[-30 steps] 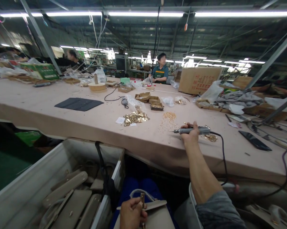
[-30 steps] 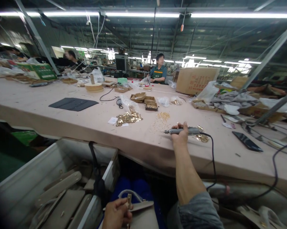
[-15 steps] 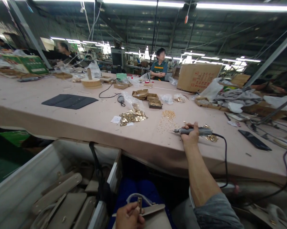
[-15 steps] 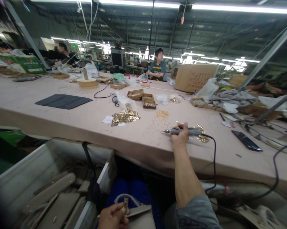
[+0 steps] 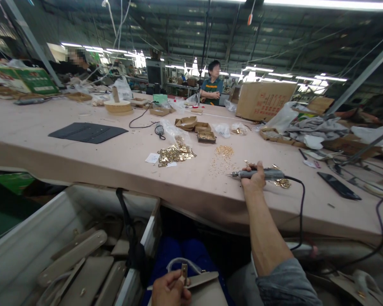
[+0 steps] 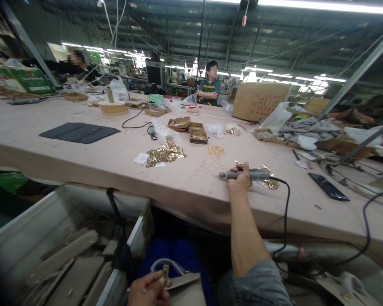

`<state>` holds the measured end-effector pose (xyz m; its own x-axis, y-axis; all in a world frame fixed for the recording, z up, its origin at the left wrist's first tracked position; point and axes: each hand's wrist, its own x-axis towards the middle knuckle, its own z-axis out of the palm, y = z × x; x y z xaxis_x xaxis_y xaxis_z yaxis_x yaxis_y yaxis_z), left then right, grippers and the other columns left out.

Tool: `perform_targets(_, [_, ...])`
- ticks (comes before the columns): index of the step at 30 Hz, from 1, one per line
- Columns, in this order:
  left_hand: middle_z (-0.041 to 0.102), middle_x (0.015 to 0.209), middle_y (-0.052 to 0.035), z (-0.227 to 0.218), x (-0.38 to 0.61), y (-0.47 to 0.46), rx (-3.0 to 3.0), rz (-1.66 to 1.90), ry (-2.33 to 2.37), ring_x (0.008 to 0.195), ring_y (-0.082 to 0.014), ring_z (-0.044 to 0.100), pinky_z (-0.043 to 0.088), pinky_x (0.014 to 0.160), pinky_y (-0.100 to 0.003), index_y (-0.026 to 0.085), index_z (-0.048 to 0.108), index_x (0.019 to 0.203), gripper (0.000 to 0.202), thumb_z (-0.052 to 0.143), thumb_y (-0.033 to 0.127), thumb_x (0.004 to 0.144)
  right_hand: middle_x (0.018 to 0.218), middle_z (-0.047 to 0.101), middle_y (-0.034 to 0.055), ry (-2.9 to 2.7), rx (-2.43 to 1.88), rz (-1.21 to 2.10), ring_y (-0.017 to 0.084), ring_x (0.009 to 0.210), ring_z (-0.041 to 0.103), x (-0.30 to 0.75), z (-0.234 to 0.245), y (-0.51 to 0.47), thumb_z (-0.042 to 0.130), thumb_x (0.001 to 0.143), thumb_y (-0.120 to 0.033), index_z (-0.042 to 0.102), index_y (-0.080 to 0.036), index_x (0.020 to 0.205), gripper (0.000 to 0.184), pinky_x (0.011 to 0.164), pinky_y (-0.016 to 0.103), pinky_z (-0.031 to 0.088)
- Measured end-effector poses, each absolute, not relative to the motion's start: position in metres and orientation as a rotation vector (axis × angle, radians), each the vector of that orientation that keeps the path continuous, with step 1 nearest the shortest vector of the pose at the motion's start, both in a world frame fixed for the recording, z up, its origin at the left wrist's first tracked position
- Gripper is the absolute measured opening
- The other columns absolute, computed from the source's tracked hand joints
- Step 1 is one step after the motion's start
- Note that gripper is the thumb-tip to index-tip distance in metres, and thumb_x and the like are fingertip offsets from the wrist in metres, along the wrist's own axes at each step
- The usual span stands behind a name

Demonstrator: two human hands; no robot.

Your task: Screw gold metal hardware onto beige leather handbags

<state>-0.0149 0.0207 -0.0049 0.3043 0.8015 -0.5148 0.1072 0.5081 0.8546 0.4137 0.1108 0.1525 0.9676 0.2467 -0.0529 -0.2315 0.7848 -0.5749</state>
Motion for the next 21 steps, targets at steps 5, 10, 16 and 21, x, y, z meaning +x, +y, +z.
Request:
perform_targets(5, [0.064, 0.049, -0.0081, -0.0078, -0.0155, 0.0206, 0.966, 0.566, 1.193, 0.043, -0.0184, 0.058, 0.045, 0.045, -0.027, 0.008, 0.079, 0.078, 0.054, 0.081, 0.06, 0.061, 0.071, 0.063, -0.0061, -0.025, -0.671, 0.229, 0.007, 0.047, 0.054, 0.4114, 0.1541, 0.1127, 0.082, 0.086, -0.039, 0.051, -0.021, 0.08, 0.036, 0.048, 0.02, 0.054])
perform_targets(10, [0.065, 0.05, -0.008, -0.0134, -0.0171, 0.0206, 0.959, 0.572, 1.162, 0.043, -0.0183, 0.059, 0.046, 0.045, -0.026, 0.008, 0.079, 0.081, 0.055, 0.081, 0.06, 0.063, 0.071, 0.064, -0.0051, 0.005, -0.647, 0.232, 0.006, 0.048, 0.054, 0.4097, 0.1545, 0.1122, 0.08, 0.088, -0.035, 0.053, -0.02, 0.082, 0.031, 0.048, 0.019, 0.053])
perform_targets(16, [0.065, 0.051, -0.0085, -0.0123, -0.018, 0.0202, 0.964, 0.566, 1.169, 0.043, -0.0192, 0.059, 0.045, 0.045, -0.027, 0.008, 0.078, 0.081, 0.06, 0.083, 0.065, 0.061, 0.071, 0.063, -0.0064, -0.038, -0.614, 0.256, 0.006, 0.048, 0.054, 0.4108, 0.1521, 0.1088, 0.08, 0.088, -0.038, 0.052, -0.02, 0.081, 0.034, 0.05, 0.02, 0.055])
perform_targets(21, [0.063, 0.049, -0.0087, -0.0051, -0.0169, 0.0196, 0.965, 0.584, 1.188, 0.042, -0.0188, 0.057, 0.043, 0.044, -0.027, 0.009, 0.077, 0.078, 0.059, 0.082, 0.065, 0.06, 0.071, 0.063, -0.0067, -0.024, -0.619, 0.264, 0.006, 0.047, 0.053, 0.4108, 0.1527, 0.1079, 0.077, 0.09, -0.038, 0.051, -0.02, 0.08, 0.033, 0.05, 0.019, 0.054])
